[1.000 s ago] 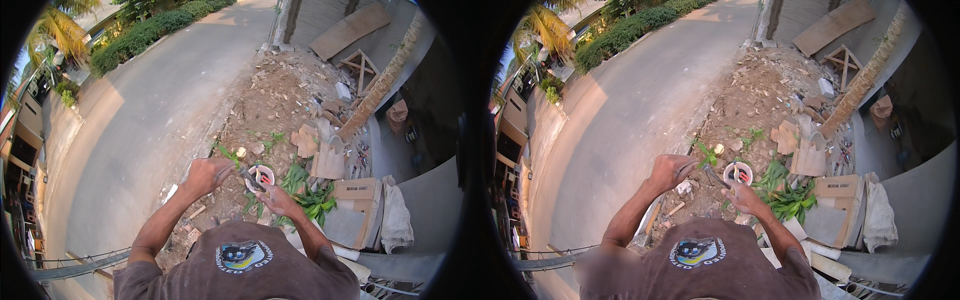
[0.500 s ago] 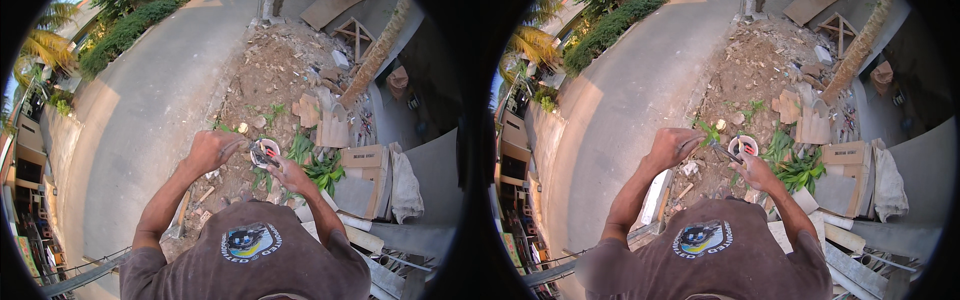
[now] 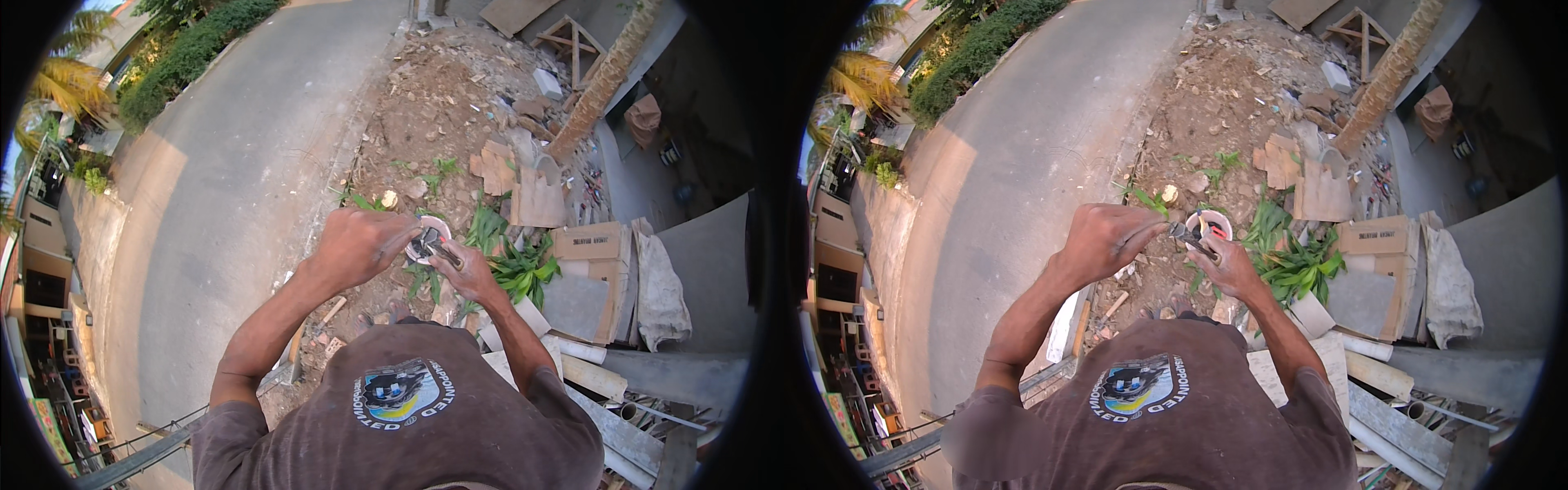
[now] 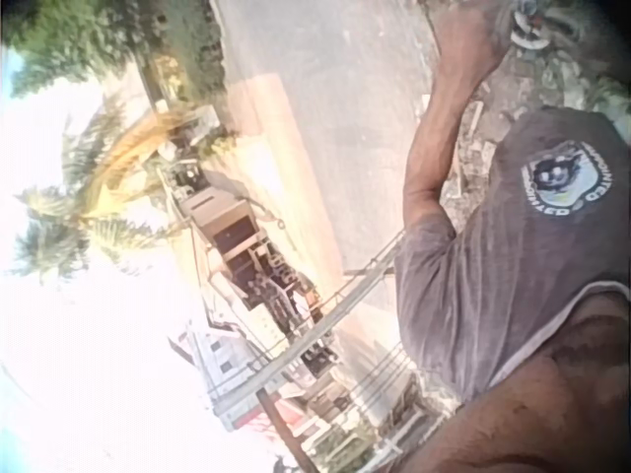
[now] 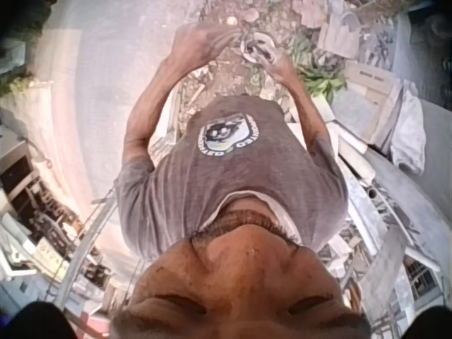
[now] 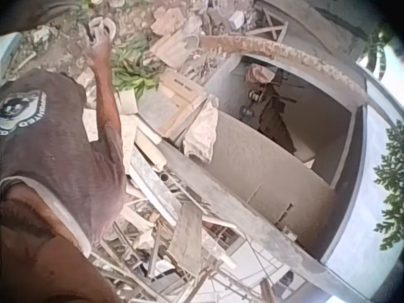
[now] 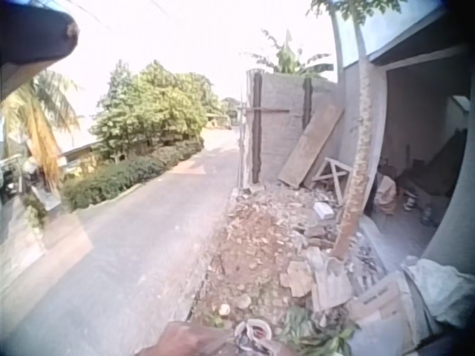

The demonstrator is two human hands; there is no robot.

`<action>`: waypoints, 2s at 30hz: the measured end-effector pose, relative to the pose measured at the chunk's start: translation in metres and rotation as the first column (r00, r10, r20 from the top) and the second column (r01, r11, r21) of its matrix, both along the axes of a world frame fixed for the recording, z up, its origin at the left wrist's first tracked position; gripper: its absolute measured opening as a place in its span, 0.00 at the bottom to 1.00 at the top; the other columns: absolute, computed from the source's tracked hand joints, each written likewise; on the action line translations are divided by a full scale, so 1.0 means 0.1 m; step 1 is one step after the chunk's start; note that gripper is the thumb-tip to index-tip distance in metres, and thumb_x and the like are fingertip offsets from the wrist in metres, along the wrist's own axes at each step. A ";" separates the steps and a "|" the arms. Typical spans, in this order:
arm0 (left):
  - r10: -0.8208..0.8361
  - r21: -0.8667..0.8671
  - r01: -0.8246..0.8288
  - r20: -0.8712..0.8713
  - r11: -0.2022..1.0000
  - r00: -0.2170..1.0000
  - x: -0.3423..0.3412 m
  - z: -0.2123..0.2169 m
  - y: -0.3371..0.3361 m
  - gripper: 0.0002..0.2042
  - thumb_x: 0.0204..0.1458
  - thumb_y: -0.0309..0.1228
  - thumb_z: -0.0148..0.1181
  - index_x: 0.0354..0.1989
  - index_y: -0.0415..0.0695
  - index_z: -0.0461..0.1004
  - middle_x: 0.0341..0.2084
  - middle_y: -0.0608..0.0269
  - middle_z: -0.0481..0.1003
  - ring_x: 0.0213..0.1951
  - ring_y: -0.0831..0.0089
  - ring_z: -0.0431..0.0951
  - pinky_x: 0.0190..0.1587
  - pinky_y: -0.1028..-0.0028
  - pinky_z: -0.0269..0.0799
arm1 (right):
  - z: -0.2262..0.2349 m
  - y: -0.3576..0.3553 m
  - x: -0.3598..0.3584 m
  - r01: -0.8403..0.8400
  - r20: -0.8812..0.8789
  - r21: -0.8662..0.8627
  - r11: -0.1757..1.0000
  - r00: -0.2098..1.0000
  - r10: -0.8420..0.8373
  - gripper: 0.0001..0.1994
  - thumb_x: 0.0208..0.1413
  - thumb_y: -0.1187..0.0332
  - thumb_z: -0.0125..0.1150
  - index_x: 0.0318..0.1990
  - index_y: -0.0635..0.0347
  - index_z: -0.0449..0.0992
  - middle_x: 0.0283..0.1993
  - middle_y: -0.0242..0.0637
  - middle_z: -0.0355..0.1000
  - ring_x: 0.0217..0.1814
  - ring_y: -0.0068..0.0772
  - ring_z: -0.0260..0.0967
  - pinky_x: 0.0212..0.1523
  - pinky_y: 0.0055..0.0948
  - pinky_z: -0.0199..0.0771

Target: The person assembles a metal scaffolding frame using a hammer and pliers. They position a curved metal arch, secure it to vertical poles, and adjust the structure while working on a construction site.

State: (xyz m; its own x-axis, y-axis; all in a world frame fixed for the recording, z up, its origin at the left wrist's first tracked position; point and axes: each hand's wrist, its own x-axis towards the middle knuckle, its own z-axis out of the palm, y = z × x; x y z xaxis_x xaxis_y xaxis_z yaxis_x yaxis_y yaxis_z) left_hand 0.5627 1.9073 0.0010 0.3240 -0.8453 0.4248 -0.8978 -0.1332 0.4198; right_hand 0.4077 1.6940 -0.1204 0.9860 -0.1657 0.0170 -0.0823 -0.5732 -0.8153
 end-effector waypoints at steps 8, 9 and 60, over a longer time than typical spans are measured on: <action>-0.028 -0.025 0.030 0.082 0.999 0.996 -0.03 0.11 -0.08 0.11 0.54 0.32 0.64 0.45 0.49 0.83 0.29 0.59 0.82 0.27 0.61 0.83 0.28 0.63 0.77 | 0.05 0.04 -0.05 0.011 0.087 0.136 0.991 0.996 -0.023 0.21 0.68 0.51 0.59 0.44 0.65 0.77 0.31 0.35 0.75 0.35 0.25 0.68 0.39 0.31 0.70; -0.027 -0.017 0.029 0.086 0.999 0.996 -0.01 0.11 -0.09 0.10 0.55 0.33 0.65 0.45 0.49 0.84 0.28 0.59 0.83 0.27 0.61 0.83 0.28 0.64 0.76 | 0.04 0.05 -0.05 0.010 0.090 0.167 0.986 0.996 -0.025 0.21 0.68 0.51 0.58 0.44 0.65 0.77 0.32 0.35 0.76 0.36 0.25 0.69 0.40 0.31 0.70; -0.277 0.124 0.392 -0.520 0.911 0.808 -0.03 -0.63 -1.32 0.09 0.60 0.33 0.65 0.38 0.39 0.83 0.22 0.57 0.77 0.23 0.70 0.73 0.29 0.69 0.68 | -0.87 0.05 -1.31 0.535 0.080 -0.023 0.845 0.843 -0.531 0.18 0.60 0.55 0.65 0.46 0.63 0.80 0.32 0.56 0.76 0.34 0.57 0.76 0.35 0.47 0.73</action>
